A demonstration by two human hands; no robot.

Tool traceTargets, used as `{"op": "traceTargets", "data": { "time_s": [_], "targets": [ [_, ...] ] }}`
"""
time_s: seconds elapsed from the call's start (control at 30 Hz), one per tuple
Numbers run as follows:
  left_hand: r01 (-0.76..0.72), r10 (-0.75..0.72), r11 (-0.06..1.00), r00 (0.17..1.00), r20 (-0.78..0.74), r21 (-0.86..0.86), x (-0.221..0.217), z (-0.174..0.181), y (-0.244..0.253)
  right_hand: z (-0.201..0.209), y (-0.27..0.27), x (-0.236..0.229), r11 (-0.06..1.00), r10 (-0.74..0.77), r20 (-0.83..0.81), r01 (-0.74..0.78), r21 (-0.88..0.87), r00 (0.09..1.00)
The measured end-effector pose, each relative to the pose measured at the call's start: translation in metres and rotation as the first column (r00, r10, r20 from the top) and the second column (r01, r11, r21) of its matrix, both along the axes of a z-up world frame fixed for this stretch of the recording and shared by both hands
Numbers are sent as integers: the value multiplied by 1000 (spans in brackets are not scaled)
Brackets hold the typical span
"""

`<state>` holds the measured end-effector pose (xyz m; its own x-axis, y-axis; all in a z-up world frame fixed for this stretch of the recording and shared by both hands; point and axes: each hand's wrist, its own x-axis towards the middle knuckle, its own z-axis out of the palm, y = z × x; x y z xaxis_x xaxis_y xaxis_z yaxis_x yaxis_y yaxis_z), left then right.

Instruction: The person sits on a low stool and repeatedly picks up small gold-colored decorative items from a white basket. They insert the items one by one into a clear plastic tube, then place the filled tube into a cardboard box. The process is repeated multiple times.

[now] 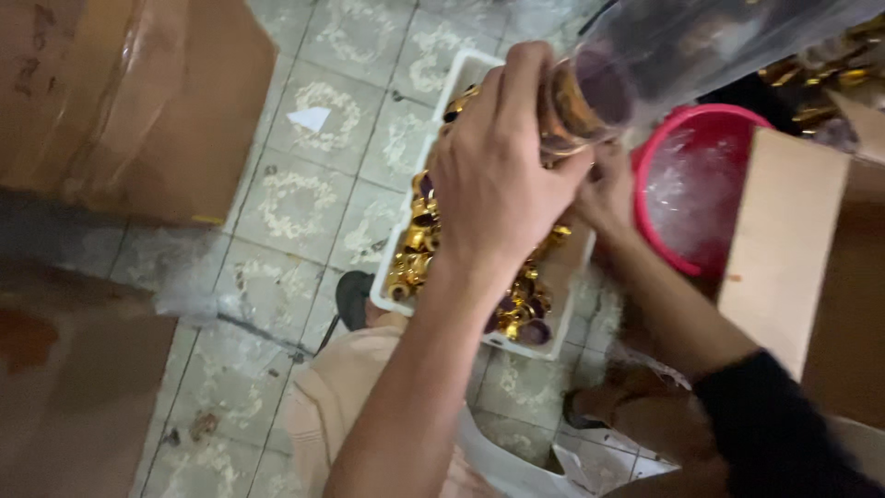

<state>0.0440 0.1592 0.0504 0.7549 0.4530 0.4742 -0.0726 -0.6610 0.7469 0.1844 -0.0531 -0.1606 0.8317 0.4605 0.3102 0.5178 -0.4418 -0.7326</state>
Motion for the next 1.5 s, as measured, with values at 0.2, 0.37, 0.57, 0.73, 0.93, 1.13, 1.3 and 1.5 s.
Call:
{"op": "traceTargets", "data": {
  "time_s": [0.2,0.37,0.57,0.73,0.93,1.13,1.3,1.5],
  "targets": [
    [144,-144,980,990,-7,134,8,-13,-6,224,-75,-19,915,-201,184,251,-315,962],
    [164,-142,944,985,-94,288,5,-9,-20,287,-128,-51,984,-37,530,-63,169,847],
    [140,-127,865,990,-60,482,1,-17,-42,298,-139,-86,998,-41,632,0,66,773],
    [213,-197,871,977,-82,443,6,-31,-59,309,-137,-91,999,2,606,31,-44,796],
    [264,-250,890,964,-87,372,5,-28,-72,318,-136,-99,993,7,592,62,-96,806],
    [323,-305,902,946,-107,287,8,-43,-86,327,-132,-107,985,74,546,25,-171,835],
    [366,-358,911,930,-80,187,3,-45,-100,337,-127,-110,972,182,485,-83,-219,855],
    [447,-443,893,893,-80,49,-1,-45,-110,338,-131,-109,949,249,418,-133,-288,874]
  ]
}}
